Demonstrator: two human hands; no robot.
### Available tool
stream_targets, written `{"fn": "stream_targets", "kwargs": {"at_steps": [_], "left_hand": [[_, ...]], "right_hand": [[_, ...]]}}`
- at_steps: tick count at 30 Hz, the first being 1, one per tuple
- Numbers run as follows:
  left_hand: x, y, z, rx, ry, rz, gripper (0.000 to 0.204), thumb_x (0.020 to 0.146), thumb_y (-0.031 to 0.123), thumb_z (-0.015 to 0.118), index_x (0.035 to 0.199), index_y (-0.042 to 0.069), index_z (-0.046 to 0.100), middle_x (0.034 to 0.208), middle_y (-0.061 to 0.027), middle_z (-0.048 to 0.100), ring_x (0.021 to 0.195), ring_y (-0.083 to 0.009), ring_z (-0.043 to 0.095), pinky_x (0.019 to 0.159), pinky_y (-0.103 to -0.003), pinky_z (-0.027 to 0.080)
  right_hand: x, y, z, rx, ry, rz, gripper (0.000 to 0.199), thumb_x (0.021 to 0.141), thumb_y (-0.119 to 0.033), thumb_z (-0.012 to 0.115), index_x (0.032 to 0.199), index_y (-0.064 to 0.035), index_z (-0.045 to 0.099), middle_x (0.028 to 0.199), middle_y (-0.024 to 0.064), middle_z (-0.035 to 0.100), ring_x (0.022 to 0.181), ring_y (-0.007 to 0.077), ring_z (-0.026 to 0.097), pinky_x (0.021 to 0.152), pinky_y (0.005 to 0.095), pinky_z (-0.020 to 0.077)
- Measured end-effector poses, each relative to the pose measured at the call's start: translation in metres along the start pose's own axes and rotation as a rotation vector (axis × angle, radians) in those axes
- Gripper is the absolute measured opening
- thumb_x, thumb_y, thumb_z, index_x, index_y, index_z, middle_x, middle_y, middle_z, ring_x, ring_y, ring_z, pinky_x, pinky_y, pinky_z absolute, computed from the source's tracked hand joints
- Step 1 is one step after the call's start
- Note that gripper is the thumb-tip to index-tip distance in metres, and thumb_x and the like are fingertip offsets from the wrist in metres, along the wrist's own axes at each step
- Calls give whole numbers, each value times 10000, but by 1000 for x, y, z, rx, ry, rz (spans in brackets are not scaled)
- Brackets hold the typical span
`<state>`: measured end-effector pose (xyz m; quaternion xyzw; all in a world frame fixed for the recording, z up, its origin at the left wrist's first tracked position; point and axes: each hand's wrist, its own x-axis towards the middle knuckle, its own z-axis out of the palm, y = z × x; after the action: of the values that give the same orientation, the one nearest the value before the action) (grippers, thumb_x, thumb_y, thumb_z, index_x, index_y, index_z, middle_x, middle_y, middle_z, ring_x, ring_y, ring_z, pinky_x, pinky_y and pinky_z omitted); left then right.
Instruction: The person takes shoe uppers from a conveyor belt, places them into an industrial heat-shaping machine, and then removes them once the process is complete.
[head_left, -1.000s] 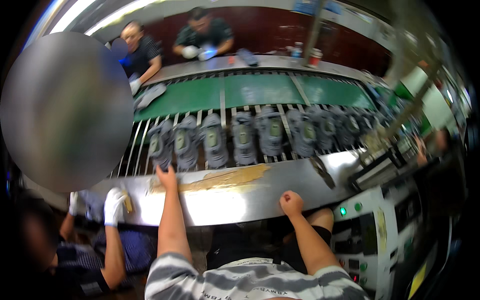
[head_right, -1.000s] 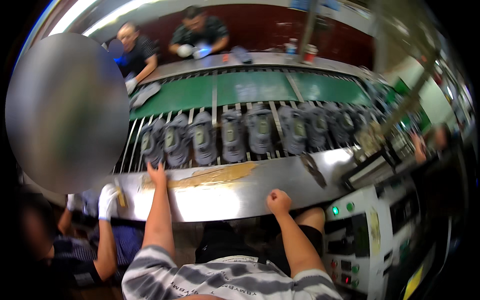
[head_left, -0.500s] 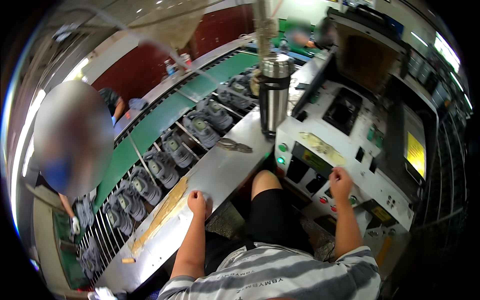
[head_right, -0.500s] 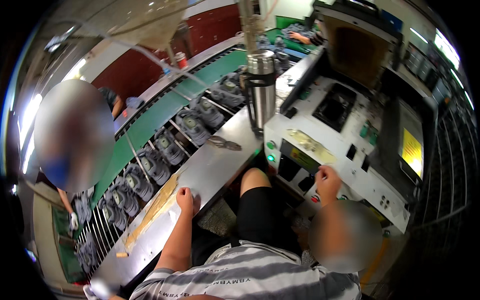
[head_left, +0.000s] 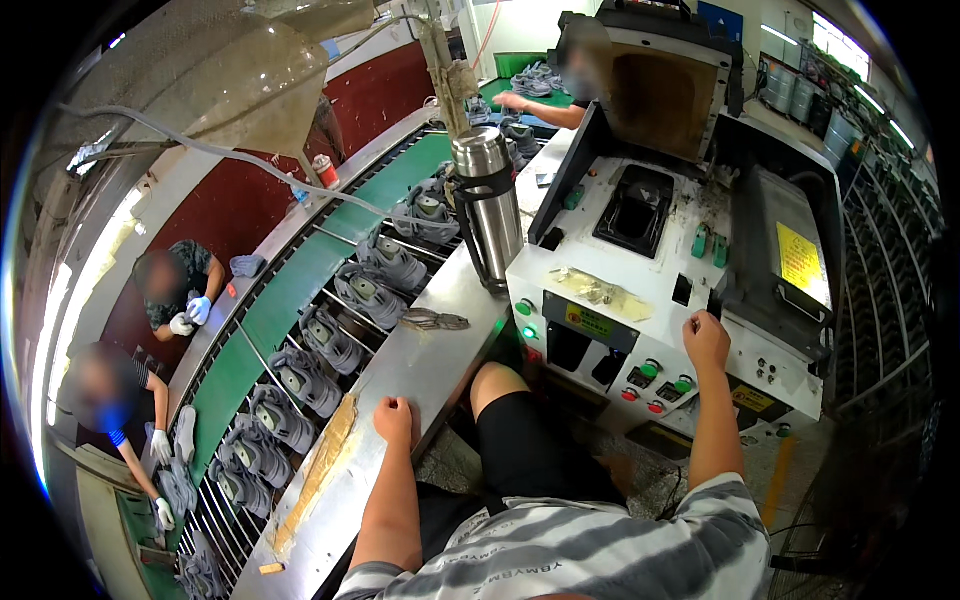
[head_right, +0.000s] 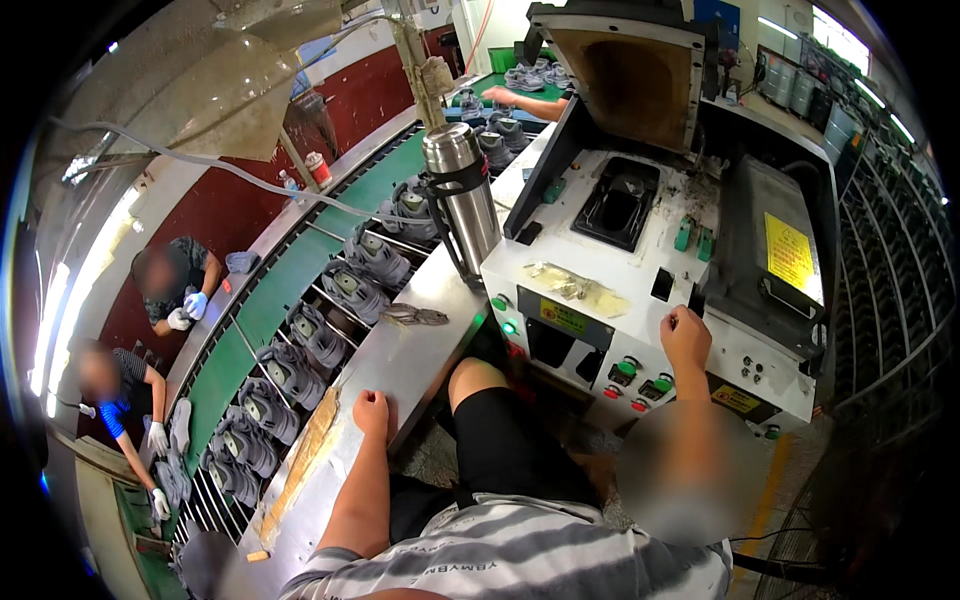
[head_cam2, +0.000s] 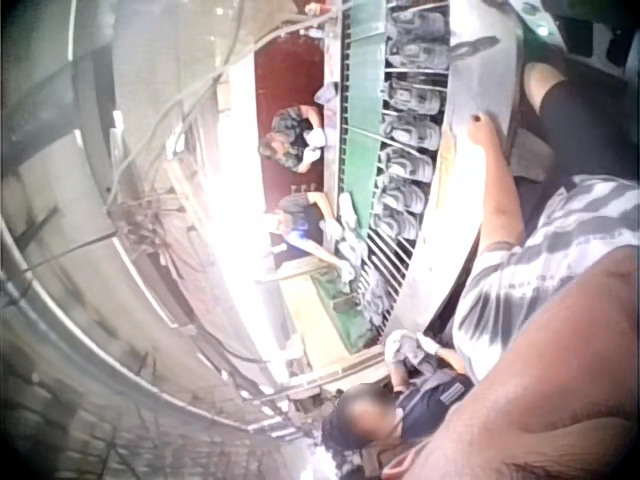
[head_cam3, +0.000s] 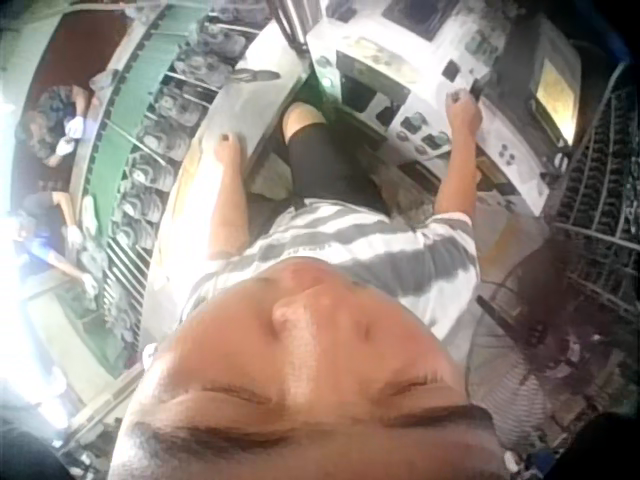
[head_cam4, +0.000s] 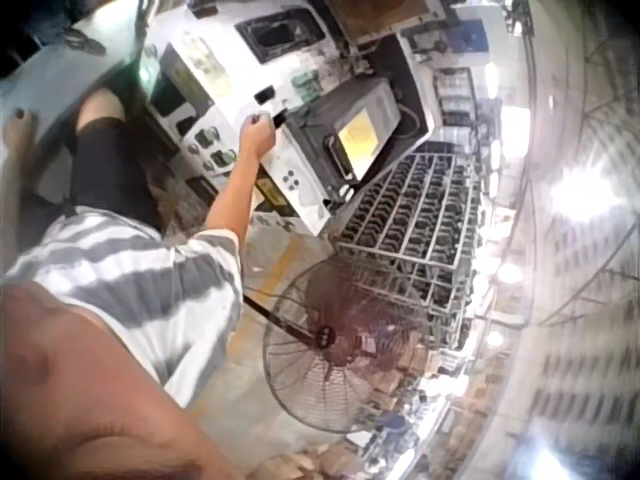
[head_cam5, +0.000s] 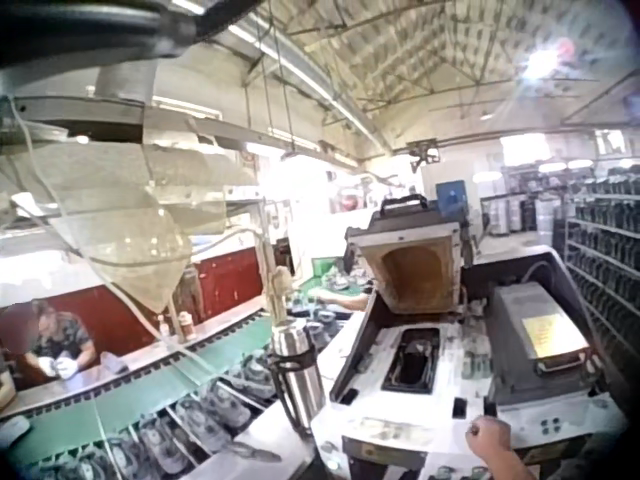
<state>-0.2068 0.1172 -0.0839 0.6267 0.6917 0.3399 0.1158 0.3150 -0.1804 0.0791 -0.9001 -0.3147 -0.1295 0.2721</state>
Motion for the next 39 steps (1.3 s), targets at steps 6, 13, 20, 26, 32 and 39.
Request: {"fn": "stream_targets", "kwargs": {"at_steps": [6, 13, 20, 26, 32, 39], "left_hand": [[1, -5, 1, 22, 19, 16, 223, 737, 281, 609, 730, 62, 656, 714, -148, 655, 700, -353, 623, 651, -449, 488], [5, 2, 1, 80, -3, -15, 226, 745, 292, 600, 733, 71, 649, 705, -155, 648, 708, -357, 624, 649, -461, 482], [1, 14, -5, 107, 29, 11, 218, 749, 277, 603, 706, 64, 622, 672, -146, 639, 656, -356, 616, 605, -458, 477], [2, 11, -4, 108, 7, 17, 204, 754, 258, 602, 704, 60, 616, 667, -136, 637, 641, -348, 611, 597, -447, 474], [7, 6, 1, 121, -11, -17, 210, 763, 255, 600, 709, 53, 610, 677, -127, 639, 653, -327, 615, 600, -426, 475], [5, 15, 1, 112, 6, -58, 189, 769, 220, 609, 686, 51, 612, 646, -113, 637, 602, -293, 614, 571, -395, 471]], "right_hand": [[-4, -10, -5, -5, 36, 30, 130, 805, -190, 634, 787, -69, 590, 782, 82, 631, 725, 296, 611, 630, 391, 487], [-3, -6, -4, -27, 34, 41, 118, 796, -186, 636, 785, -73, 602, 769, 87, 633, 715, 301, 614, 621, 399, 487], [-4, -8, 15, 64, 138, 212, 153, 784, -264, 638, 793, -113, 653, 724, 82, 651, 696, 305, 630, 615, 393, 491], [45, -90, 37, 365, 95, 80, 176, 768, -272, 638, 772, -98, 660, 692, 92, 643, 675, 310, 631, 604, 381, 492], [222, -115, 79, 222, 45, 141, 260, 792, -287, 609, 968, -108, 676, 980, 127, 650, 930, 326, 617, 744, 424, 502], [340, -45, 144, -130, -176, 425, 504, 928, -364, 533, 1326, -59, 489, 1390, 144, 435, 1237, 327, 462, 957, 489, 476]]}}
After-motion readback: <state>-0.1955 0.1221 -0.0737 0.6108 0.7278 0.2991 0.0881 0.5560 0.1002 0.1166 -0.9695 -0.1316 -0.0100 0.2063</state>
